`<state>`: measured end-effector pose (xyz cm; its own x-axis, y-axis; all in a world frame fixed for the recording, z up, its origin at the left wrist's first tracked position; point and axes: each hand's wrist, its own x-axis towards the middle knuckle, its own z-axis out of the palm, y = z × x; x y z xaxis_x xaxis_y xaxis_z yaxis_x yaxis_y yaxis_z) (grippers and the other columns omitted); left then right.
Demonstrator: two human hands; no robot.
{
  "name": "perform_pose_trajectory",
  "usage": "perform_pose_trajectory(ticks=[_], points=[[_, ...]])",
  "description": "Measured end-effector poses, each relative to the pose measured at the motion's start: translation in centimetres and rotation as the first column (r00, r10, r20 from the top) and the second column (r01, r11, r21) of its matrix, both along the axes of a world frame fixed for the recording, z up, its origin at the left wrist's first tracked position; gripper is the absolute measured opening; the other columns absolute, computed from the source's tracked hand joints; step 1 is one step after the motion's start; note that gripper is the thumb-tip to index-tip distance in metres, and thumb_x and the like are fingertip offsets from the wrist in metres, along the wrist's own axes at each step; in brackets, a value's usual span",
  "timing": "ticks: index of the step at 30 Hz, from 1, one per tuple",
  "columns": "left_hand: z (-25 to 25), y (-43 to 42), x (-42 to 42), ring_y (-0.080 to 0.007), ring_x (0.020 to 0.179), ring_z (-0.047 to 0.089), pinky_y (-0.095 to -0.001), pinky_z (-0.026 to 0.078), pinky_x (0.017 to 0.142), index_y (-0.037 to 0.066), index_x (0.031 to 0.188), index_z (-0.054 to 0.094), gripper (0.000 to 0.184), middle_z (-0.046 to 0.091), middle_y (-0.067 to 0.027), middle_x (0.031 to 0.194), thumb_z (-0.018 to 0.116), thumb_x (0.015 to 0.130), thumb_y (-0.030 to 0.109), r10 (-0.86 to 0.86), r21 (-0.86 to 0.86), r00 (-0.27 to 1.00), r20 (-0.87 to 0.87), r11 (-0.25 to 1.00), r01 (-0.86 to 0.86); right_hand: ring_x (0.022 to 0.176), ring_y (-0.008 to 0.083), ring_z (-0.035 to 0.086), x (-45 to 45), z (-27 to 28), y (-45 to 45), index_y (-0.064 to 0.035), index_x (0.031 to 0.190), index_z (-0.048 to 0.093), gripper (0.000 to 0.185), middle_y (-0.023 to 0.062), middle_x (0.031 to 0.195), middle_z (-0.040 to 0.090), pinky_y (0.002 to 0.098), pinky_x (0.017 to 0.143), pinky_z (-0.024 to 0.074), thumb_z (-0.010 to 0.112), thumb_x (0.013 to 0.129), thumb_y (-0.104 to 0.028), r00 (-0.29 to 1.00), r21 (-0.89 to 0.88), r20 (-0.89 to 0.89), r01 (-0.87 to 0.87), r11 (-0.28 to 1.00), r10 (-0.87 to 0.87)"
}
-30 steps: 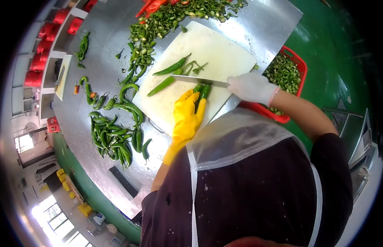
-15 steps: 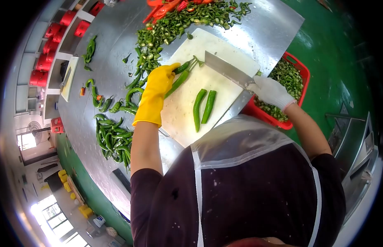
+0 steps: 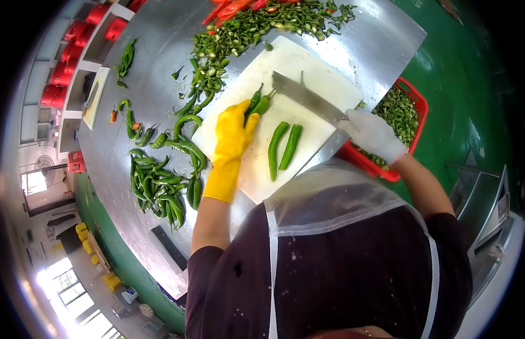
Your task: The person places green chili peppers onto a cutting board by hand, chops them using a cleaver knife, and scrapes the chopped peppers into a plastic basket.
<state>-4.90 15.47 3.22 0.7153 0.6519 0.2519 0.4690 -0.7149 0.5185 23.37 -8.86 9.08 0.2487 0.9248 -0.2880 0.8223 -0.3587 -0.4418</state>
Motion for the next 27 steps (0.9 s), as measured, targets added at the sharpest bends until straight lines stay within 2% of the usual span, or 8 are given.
perform_pose_trajectory(ticks=[5,11,14,17,20,22,25,27], points=[[-1.0,-3.2,1.6,-0.0468,0.089,0.068,-0.0527,0.054,0.081,0.000,0.117,0.074,0.033,0.073,-0.0246,0.097,0.073,0.091,0.019,0.097,0.077,0.994,0.043,0.992,-0.100,0.092,0.0469,0.070,-1.6,1.6,4.2,-0.0057,0.109,0.059,0.039,0.0252,0.093,0.070,0.0569,0.082,0.0526,0.049,0.110,-0.043,0.997,0.044,-0.015,-0.081,0.996,0.082],[-0.3,-3.4,1.8,-0.0461,0.087,0.067,-0.0518,0.054,0.080,-0.001,0.113,0.075,0.028,0.073,-0.0243,0.094,0.072,0.091,0.016,0.086,0.003,0.994,0.064,0.996,-0.087,0.089,0.0462,0.071,-1.4,0.8,8.0,-0.0061,0.110,0.058,0.032,0.0220,0.092,0.072,0.0573,0.081,0.0536,0.050,0.108,-0.037,0.965,0.004,0.078,-0.252,0.968,0.251],[-1.7,-2.8,1.7,-0.0453,0.080,0.067,-0.0503,0.053,0.074,0.001,0.110,0.076,0.023,0.071,-0.0227,0.087,0.071,0.090,0.011,0.043,0.041,0.983,0.178,0.998,-0.051,0.089,0.0456,0.071,-1.5,0.0,9.9,-0.0060,0.111,0.060,0.029,0.0222,0.093,0.073,0.0566,0.081,0.0545,0.051,0.107,-0.034,0.951,-0.032,0.071,-0.298,0.954,0.300],[-0.4,-3.3,1.9,-0.0458,0.081,0.066,-0.0500,0.053,0.075,-0.001,0.109,0.076,0.022,0.071,-0.0235,0.088,0.071,0.091,0.009,0.026,-0.044,0.989,0.147,0.999,-0.019,0.091,0.0451,0.071,-2.9,-0.5,11.9,-0.0057,0.112,0.062,0.029,0.0233,0.096,0.073,0.0556,0.083,0.0554,0.051,0.106,-0.032,0.961,-0.070,0.024,-0.272,0.960,0.274],[-1.3,-3.2,1.9,-0.0468,0.082,0.066,-0.0489,0.054,0.075,-0.003,0.108,0.075,0.022,0.072,-0.0251,0.090,0.071,0.090,0.008,-0.001,0.039,0.977,0.215,0.999,-0.008,0.092,0.0439,0.072,-3.3,-0.5,12.7,-0.0055,0.112,0.065,0.032,0.0234,0.100,0.073,0.0546,0.084,0.0557,0.051,0.106,-0.033,0.962,-0.064,0.030,-0.268,0.961,0.270],[-0.5,-3.6,1.6,-0.0473,0.086,0.067,-0.0501,0.054,0.079,-0.003,0.110,0.075,0.023,0.073,-0.0258,0.094,0.071,0.091,0.010,0.000,-0.060,0.978,0.210,0.998,0.013,0.093,0.0428,0.072,-2.5,0.1,13.1,-0.0057,0.112,0.067,0.035,0.0224,0.101,0.074,0.0542,0.084,0.0558,0.052,0.104,-0.036,0.961,-0.067,0.010,-0.275,0.959,0.276],[0.2,-4.8,0.6,-0.0484,0.090,0.068,-0.0514,0.054,0.083,-0.003,0.113,0.074,0.025,0.074,-0.0264,0.097,0.070,0.092,0.010,0.059,-0.066,0.973,0.223,0.997,-0.045,0.091,0.0422,0.072,1.5,0.2,13.3,-0.0062,0.112,0.071,0.040,0.0222,0.101,0.074,0.0533,0.084,0.0553,0.054,0.102,-0.041,0.924,-0.089,-0.069,-0.380,0.921,0.375],[0.2,-6.1,-0.5,-0.0498,0.095,0.068,-0.0521,0.054,0.088,-0.005,0.117,0.072,0.028,0.074,-0.0277,0.103,0.069,0.094,0.011,0.105,-0.091,0.979,0.177,0.992,-0.090,0.092,0.0423,0.072,4.3,2.9,14.7,-0.0065,0.113,0.072,0.042,0.0224,0.101,0.074,0.0526,0.084,0.0552,0.056,0.101,-0.044,0.951,-0.233,-0.120,-0.304,0.924,0.283]])
